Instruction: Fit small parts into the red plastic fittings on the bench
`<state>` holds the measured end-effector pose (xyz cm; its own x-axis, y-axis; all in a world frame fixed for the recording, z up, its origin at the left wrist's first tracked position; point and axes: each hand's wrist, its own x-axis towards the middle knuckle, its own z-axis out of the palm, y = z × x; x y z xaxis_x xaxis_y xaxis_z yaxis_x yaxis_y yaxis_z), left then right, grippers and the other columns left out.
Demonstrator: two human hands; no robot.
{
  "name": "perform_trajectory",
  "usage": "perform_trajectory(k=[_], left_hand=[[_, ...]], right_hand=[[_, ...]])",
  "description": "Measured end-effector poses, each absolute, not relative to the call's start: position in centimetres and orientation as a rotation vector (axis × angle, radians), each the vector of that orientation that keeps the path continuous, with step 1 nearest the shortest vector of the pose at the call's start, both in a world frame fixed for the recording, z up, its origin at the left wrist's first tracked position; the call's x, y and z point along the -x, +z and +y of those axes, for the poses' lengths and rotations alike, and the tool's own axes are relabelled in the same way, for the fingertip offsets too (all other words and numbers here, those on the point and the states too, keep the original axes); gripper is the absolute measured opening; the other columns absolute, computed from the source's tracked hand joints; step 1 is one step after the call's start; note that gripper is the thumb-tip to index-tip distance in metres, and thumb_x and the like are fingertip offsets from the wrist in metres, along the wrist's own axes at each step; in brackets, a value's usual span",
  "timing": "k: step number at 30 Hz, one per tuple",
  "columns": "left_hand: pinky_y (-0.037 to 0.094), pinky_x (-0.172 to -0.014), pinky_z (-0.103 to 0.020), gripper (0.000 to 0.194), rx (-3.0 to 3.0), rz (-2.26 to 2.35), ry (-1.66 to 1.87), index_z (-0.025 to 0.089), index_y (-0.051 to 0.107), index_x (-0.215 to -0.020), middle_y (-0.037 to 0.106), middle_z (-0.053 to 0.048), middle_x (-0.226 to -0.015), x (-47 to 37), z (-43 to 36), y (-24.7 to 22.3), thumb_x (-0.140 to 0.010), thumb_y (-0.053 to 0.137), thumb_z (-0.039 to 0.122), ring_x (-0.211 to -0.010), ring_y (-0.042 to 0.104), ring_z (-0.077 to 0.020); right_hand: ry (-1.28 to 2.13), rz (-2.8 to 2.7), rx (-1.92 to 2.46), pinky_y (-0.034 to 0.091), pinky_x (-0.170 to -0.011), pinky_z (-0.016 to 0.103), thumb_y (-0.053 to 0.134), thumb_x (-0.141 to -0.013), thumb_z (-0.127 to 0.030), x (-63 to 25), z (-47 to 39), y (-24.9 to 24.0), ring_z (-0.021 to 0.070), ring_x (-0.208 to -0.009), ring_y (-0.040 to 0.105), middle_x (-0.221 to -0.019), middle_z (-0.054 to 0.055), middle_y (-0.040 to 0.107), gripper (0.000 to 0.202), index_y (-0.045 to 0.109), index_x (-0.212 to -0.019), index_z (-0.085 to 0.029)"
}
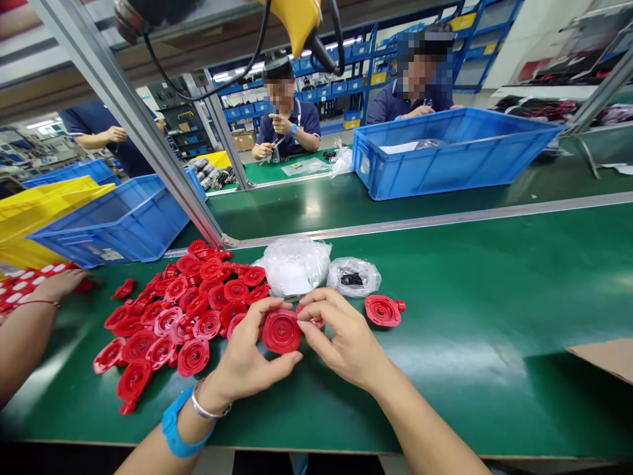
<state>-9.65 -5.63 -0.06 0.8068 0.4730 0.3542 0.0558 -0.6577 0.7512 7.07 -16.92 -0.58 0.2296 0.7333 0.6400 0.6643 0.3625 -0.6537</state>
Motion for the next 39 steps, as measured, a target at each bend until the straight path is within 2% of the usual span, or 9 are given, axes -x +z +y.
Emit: perform_trajectory(k=[8,19,28,34,39], left_hand=[[0.054,-0.099,-0.038,0.081,-2.285,0.327,0.796,0.024,0.038,-0.132,0.062,-0.01,-0.126,9.7,-5.3,-0.5,-0.068,0.084,0.04,-0.113,0.064,-0.0242],[0.055,-0.1,-0.039,0.087,-2.396,0.273,0.868,0.025,0.035,-0.139,0.061,-0.011,-0.13,9.6,-5.3,-1.5,-0.068,0.084,0.04,-0.117,0.062,-0.0257],[0.058,-0.092,-0.038,0.084,-2.499,0.268,0.93,0.023,0.037,-0.137,0.065,-0.012,-0.122,9.7,-5.4,-1.4,-0.07,0.08,0.05,-0.108,0.067,-0.0264],[0.059,-0.089,-0.037,0.082,-2.509,0.253,0.909,0.022,0.039,-0.136,0.066,-0.011,-0.121,9.6,-5.6,-1.3,-0.07,0.082,0.044,-0.105,0.067,-0.0257],[0.056,-0.093,-0.037,0.078,-2.415,0.248,0.904,0.022,0.043,-0.132,0.066,-0.01,-0.122,9.5,-5.7,-1.0,-0.069,0.084,0.042,-0.107,0.066,-0.0244]], right_hand=[[-0.002,-1.574,1.352,0.052,-0.087,0.038,0.059,-0.089,-0.014,-6.4,-16.6,-0.7,0.022,-0.104,0.058,-0.11,0.009,0.058,0.008,0.063,-0.091,-0.021],[-0.224,-1.659,1.331,0.051,-0.081,0.038,0.055,-0.089,-0.012,-6.0,-16.2,-0.2,0.0222,-0.098,0.059,-0.104,0.009,0.063,0.013,0.064,-0.089,-0.021],[-0.204,-1.703,1.289,0.051,-0.082,0.038,0.058,-0.088,-0.009,-6.2,-16.2,-0.8,0.0213,-0.097,0.058,-0.105,0.01,0.063,0.013,0.065,-0.091,-0.019],[-0.181,-1.695,1.273,0.051,-0.081,0.038,0.058,-0.088,-0.009,-6.1,-16.1,-0.8,0.0211,-0.094,0.058,-0.101,0.009,0.063,0.012,0.065,-0.09,-0.019],[-0.178,-1.648,1.262,0.052,-0.078,0.036,0.059,-0.088,-0.01,-5.9,-15.9,-0.6,0.0203,-0.091,0.06,-0.097,0.008,0.064,0.013,0.068,-0.088,-0.02]])
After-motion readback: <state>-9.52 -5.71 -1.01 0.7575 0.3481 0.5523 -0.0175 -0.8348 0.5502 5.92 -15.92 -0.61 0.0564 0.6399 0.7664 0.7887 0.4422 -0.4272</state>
